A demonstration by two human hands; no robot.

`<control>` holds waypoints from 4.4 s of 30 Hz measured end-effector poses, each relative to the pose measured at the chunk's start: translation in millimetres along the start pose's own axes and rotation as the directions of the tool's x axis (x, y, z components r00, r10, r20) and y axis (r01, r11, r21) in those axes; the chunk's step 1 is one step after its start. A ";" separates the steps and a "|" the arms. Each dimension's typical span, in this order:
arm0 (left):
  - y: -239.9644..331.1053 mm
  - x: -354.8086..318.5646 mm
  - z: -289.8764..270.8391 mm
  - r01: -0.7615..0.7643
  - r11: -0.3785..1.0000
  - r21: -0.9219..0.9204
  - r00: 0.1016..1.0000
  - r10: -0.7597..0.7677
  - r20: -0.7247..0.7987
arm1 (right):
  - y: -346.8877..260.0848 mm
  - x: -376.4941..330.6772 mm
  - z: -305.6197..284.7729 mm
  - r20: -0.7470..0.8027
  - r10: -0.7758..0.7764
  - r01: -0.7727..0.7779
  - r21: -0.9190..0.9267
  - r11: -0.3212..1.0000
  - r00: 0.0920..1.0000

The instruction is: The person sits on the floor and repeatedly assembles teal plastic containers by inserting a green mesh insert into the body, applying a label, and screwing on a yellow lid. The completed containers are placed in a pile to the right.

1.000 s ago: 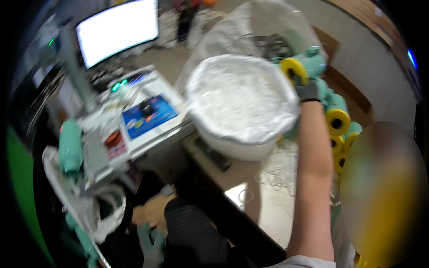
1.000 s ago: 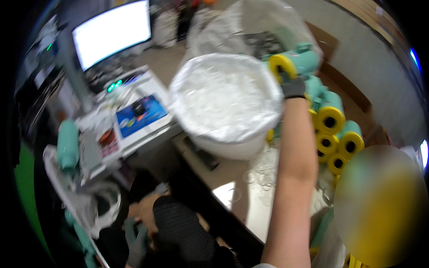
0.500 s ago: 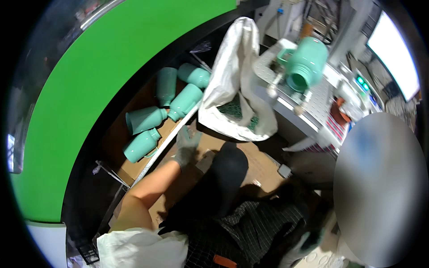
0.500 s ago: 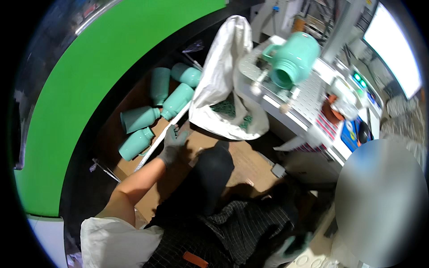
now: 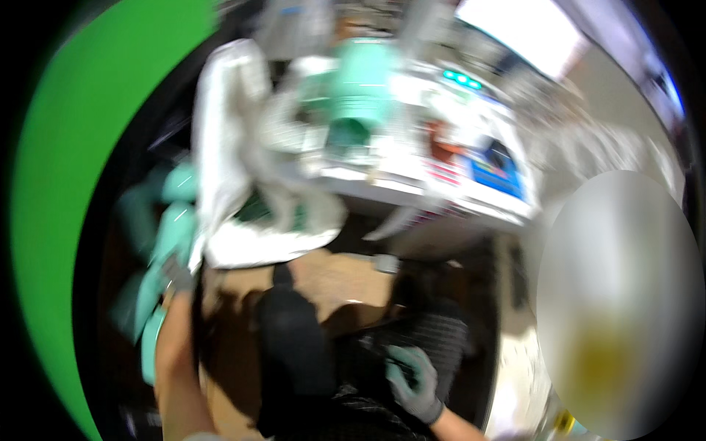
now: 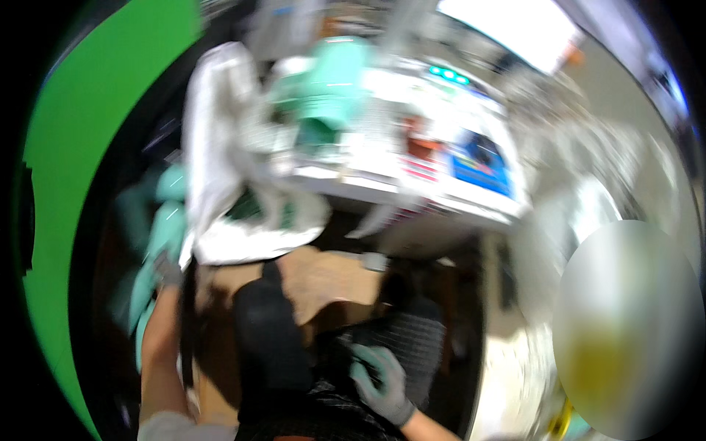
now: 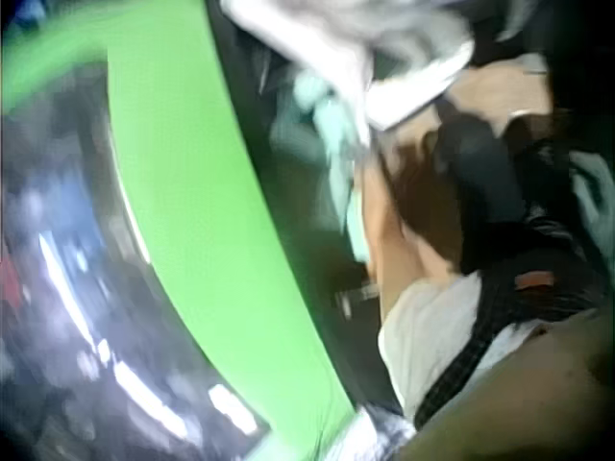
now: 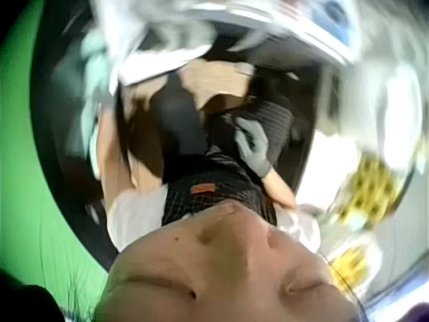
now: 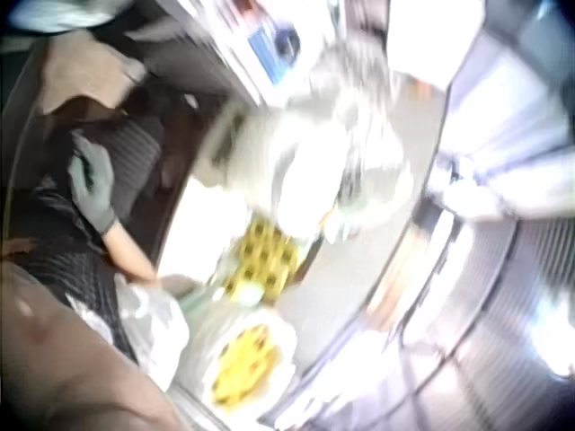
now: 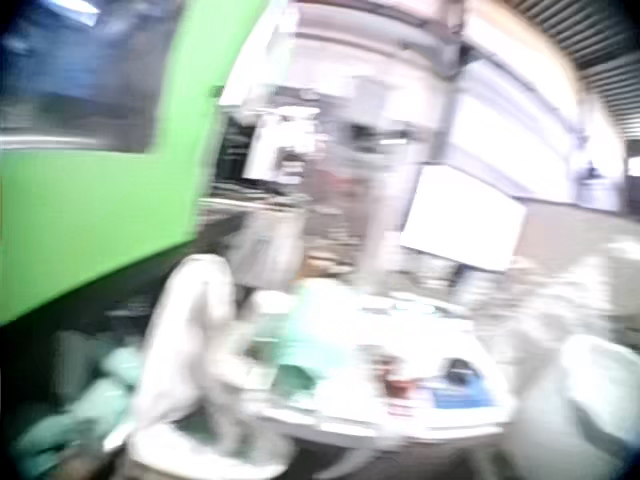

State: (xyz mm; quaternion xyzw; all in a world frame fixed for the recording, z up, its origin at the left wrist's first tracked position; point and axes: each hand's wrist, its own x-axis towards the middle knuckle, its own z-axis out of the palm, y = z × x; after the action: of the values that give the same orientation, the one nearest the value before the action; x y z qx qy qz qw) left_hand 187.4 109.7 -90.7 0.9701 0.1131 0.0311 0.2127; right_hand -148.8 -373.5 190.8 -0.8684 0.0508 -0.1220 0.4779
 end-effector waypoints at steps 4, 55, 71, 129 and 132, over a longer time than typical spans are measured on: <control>5.7 -54.0 -84.4 -0.359 0.895 -0.266 0.899 0.254 -0.357 | -2.8 7.8 8.3 -0.105 -0.001 0.010 0.090 0.996 0.994; 410.2 -381.7 -160.8 -0.783 0.136 -0.607 -0.256 0.818 0.514 | -21.1 -76.1 -108.6 0.689 0.241 0.156 -0.461 0.874 0.684; 368.5 -343.1 -208.1 -0.659 0.126 -0.742 0.062 0.992 0.113 | 4.8 168.4 50.6 -0.193 -0.065 0.099 0.172 0.980 0.979; 382.4 -326.5 -215.6 -0.987 -0.088 -0.131 -0.111 0.976 0.185 | -49.7 -61.9 -49.2 -0.134 -0.424 0.380 -0.265 0.886 0.896; 401.1 -328.4 -228.6 -0.997 0.026 -0.070 0.016 0.990 0.140 | -44.3 -52.2 -53.7 0.026 -0.359 0.352 -0.274 0.895 0.933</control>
State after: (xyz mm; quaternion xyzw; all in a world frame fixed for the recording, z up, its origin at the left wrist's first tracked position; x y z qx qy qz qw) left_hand -74.1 -228.6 281.1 0.7773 -0.6112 0.0953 0.1148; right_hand -214.4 -382.9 247.2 -0.9191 -0.0864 -0.2102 0.3220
